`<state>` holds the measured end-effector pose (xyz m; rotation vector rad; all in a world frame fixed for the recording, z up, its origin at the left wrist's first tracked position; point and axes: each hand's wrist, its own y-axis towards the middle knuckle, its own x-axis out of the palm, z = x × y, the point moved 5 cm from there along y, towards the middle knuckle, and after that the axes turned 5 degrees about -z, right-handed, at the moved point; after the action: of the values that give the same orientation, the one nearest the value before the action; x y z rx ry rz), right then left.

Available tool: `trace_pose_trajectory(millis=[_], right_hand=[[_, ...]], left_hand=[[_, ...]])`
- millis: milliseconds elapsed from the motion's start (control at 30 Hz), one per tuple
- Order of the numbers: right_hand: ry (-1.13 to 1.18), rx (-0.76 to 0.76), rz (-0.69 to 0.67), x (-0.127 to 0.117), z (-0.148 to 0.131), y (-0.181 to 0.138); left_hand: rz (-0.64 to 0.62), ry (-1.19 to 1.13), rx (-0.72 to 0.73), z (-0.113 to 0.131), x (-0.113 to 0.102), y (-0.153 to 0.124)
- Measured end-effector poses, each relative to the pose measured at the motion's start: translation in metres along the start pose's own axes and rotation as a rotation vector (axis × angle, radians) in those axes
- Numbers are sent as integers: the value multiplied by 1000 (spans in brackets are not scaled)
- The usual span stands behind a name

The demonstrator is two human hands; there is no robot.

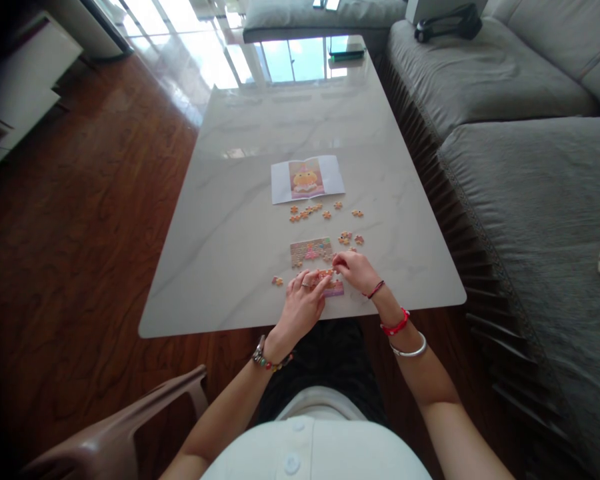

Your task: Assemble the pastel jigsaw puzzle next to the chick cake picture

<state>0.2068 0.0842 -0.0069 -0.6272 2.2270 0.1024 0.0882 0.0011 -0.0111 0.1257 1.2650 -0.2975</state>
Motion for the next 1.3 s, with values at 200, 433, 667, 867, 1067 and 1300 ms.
trace_pose_trajectory(millis=[200,433,667,867,1067,1300], right_hand=[[-3,-141,-73,1,-1,-2],[33,-189,-10,10,-4,-7],[106,-113,-9,7,-2,-10],[28,-133,0,13,-2,-10],[-90,-173,94,18,0,-13],[-96,-191,171,18,5,-33]], left_hand=[[15,-1,-2,0,1,0],[57,15,9,-3,3,-1],[56,20,20,-3,3,-3],[53,24,18,-3,4,-3],[27,46,16,-2,5,-1],[-4,151,55,5,6,2]])
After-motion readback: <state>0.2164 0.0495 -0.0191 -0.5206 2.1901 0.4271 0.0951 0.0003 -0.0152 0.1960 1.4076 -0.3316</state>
